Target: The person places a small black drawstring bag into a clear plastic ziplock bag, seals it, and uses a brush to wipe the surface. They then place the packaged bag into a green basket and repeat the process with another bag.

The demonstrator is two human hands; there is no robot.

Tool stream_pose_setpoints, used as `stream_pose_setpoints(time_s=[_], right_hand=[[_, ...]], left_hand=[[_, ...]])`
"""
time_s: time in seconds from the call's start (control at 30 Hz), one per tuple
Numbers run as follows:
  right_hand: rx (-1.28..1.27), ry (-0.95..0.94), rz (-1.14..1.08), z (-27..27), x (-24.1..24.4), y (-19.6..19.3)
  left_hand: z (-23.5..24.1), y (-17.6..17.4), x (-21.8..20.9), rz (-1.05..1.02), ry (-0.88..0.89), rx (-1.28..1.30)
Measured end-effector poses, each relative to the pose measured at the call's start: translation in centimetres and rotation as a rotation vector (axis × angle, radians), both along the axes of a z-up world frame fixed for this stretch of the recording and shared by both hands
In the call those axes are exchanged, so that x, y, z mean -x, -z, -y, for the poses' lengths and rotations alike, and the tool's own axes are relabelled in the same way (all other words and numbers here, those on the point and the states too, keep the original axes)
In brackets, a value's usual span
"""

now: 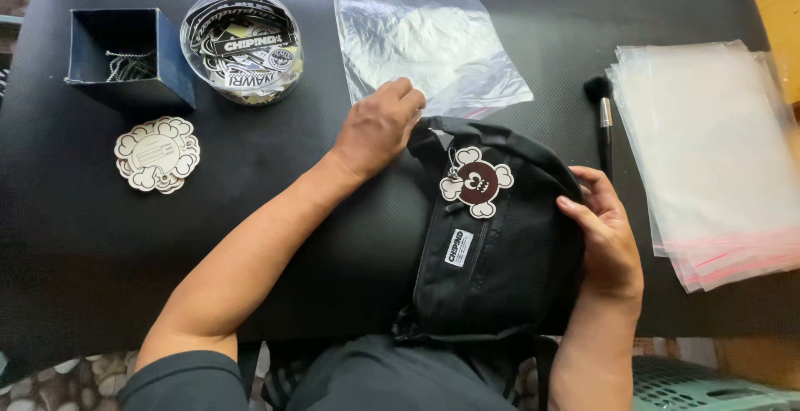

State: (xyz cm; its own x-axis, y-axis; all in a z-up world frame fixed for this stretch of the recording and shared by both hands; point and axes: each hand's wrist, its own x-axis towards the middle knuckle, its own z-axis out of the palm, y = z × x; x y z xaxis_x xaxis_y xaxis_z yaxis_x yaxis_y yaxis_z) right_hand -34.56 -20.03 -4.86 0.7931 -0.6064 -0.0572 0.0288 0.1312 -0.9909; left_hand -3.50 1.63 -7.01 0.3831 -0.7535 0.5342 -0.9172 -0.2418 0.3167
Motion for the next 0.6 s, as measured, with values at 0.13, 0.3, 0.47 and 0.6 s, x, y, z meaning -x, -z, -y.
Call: stream_pose_setpoints(time_s=[0.13, 0.3, 0.47, 0.6], right_hand=[[0.029, 0.009, -0.027, 0.2, 0.4, 0.3], [0.018, 0.033, -0.027, 0.3, 0.8, 1.1], [-0.049, 0.052, -0.009, -1.4, -0.6, -0.7], [-0.147, 0.094, 0.011, -2.0, -2.0, 0.1]], left_hand=[[-0.7, -1.8, -0.6, -0.031, -0.002, 0.053], [-0.9, -2.0, -0.1, -0.041, 0.0, 0.078], [-0.5, -1.2, 1.3, 0.011, 0.049, 0.081], [-0.7, -1.4, 1.9, 0.083, 0.023, 0.094]])
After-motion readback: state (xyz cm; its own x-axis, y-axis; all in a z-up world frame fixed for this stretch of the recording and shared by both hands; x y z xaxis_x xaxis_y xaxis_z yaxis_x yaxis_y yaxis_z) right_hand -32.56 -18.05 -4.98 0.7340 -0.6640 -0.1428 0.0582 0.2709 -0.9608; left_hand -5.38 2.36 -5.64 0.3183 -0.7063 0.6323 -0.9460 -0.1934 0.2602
